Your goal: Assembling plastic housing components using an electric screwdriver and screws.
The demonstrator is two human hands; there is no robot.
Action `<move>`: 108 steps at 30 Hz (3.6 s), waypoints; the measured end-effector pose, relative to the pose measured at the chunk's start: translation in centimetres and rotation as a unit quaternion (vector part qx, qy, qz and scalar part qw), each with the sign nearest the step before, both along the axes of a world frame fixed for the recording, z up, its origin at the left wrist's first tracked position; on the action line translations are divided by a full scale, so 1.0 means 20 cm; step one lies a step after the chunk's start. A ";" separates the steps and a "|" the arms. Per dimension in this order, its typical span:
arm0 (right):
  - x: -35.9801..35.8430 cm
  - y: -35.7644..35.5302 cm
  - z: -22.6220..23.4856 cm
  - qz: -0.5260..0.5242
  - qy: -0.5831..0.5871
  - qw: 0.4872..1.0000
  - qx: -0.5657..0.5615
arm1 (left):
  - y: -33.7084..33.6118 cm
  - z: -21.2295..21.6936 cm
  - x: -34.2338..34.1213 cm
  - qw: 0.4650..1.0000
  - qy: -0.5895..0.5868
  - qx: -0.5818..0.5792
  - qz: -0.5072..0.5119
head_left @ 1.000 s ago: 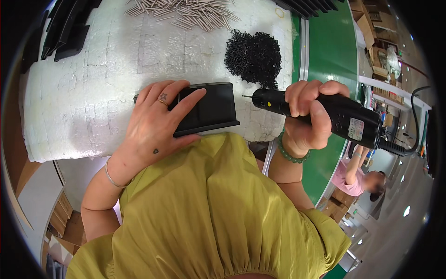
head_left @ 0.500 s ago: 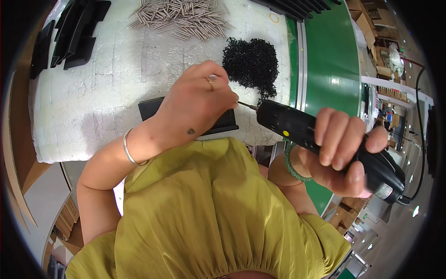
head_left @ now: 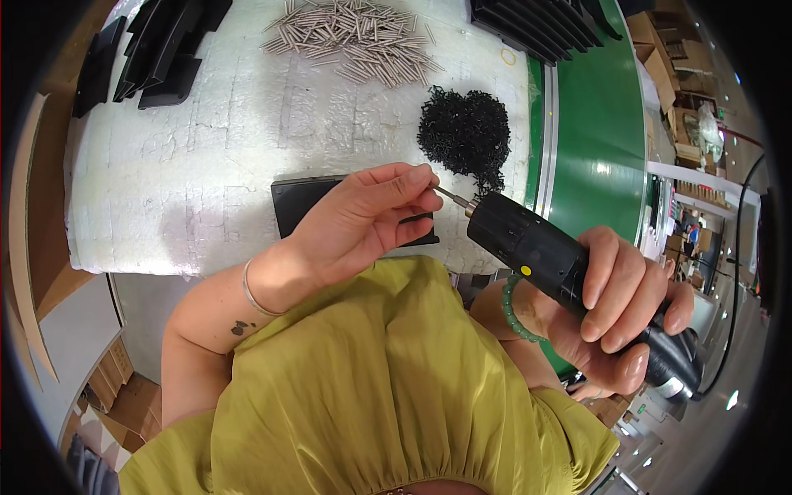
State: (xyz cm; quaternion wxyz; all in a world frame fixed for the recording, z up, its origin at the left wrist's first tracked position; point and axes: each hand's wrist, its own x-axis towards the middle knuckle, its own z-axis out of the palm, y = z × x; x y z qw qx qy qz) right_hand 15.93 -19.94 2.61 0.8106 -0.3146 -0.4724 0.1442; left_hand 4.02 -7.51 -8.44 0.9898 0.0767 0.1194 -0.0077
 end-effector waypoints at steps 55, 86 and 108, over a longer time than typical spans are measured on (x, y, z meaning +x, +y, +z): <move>-0.02 0.13 -0.20 0.112 -0.106 0.969 -0.191 | 0.12 -0.08 -0.18 0.404 0.059 0.889 0.207; -0.08 0.29 -0.18 0.131 -0.131 0.952 -0.244 | 0.12 -0.15 -0.18 0.428 0.024 0.878 0.213; 0.24 -0.01 -0.07 0.068 0.190 0.979 -0.037 | 0.18 0.04 -0.22 0.413 0.044 0.909 0.035</move>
